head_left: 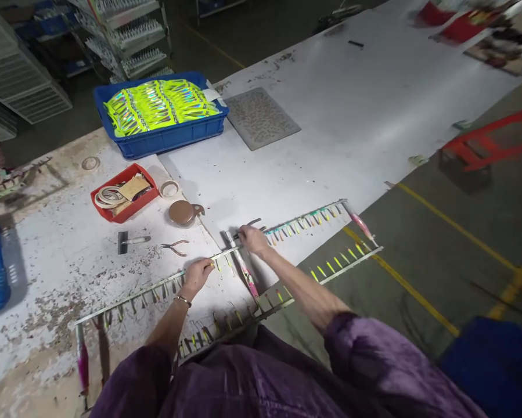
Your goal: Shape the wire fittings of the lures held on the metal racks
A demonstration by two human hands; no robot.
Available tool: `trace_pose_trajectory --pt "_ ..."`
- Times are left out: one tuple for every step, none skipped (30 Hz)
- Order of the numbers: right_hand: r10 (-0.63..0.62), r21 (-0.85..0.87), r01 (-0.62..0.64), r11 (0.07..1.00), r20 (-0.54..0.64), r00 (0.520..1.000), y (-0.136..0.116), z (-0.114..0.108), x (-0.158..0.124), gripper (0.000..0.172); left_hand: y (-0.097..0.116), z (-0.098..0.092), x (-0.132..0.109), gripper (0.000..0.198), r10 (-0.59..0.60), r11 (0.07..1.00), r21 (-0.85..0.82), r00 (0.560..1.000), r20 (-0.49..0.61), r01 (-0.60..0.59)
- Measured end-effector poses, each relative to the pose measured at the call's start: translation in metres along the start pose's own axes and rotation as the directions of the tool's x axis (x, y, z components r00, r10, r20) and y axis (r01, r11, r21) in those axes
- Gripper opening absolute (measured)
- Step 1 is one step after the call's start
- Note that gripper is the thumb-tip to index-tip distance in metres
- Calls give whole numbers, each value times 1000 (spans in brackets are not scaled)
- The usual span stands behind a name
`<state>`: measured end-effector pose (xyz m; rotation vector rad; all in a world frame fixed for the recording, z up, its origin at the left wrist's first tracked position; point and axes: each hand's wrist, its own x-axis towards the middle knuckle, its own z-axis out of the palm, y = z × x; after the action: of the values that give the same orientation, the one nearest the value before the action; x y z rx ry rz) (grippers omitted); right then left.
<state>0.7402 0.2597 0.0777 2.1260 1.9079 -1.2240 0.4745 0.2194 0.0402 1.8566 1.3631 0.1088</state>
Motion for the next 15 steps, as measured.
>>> trace_pose_trajectory --pt "10 -85 -11 996 -5 1000 10 -10 12 32 0 2 0 20 -39 999 -12 999 -17 39" --pt "11 -165 -10 986 5 1000 17 -18 24 31 0 3 1 19 -78 997 -31 996 -33 77" --pt "2 -235 3 972 23 1000 23 -23 35 31 0 4 2 18 -113 992 -58 993 -45 110" --pt "-15 -294 28 955 48 999 27 -25 45 33 1 4 2 17 -142 986 -90 988 -52 137" --pt "-36 -343 60 937 75 997 29 -24 54 36 2 4 3 15 -167 980 -122 985 -53 159" --pt "-62 -380 95 920 100 993 29 -23 61 37 2 4 3 14 -184 973 -148 982 -48 175" --pt "-88 -405 131 905 123 989 28 -20 68 38 3 4 4 14 -193 969 -164 980 -39 185" --pt "-112 -421 163 893 143 983 27 -17 73 39 3 3 4 15 -202 966 -173 979 -32 194" --pt "-133 -427 189 884 158 978 26 -15 77 39 4 2 4 15 -210 963 -177 977 -27 202" --pt "-150 -426 207 881 165 975 26 -14 80 38 4 1 4 16 -215 962 -180 976 -22 208" --pt "-161 -418 216 883 164 973 26 -15 83 37 4 1 4 17 -217 960 -182 976 -17 210" --pt "-166 -403 215 890 152 974 27 -17 85 35 4 0 4 17 -217 960 -185 976 -12 211" --pt "-164 -384 202 901 129 978 28 -21 87 34 3 -1 4 18 -216 959 -188 976 -9 211" --pt "-156 -358 180 916 95 983 30 -26 88 33 3 -1 4 18 -213 958 -197 977 -4 208" --pt "-142 -326 151 933 51 989 32 -33 89 32 2 -2 4 20 -209 956 -212 978 1 204"
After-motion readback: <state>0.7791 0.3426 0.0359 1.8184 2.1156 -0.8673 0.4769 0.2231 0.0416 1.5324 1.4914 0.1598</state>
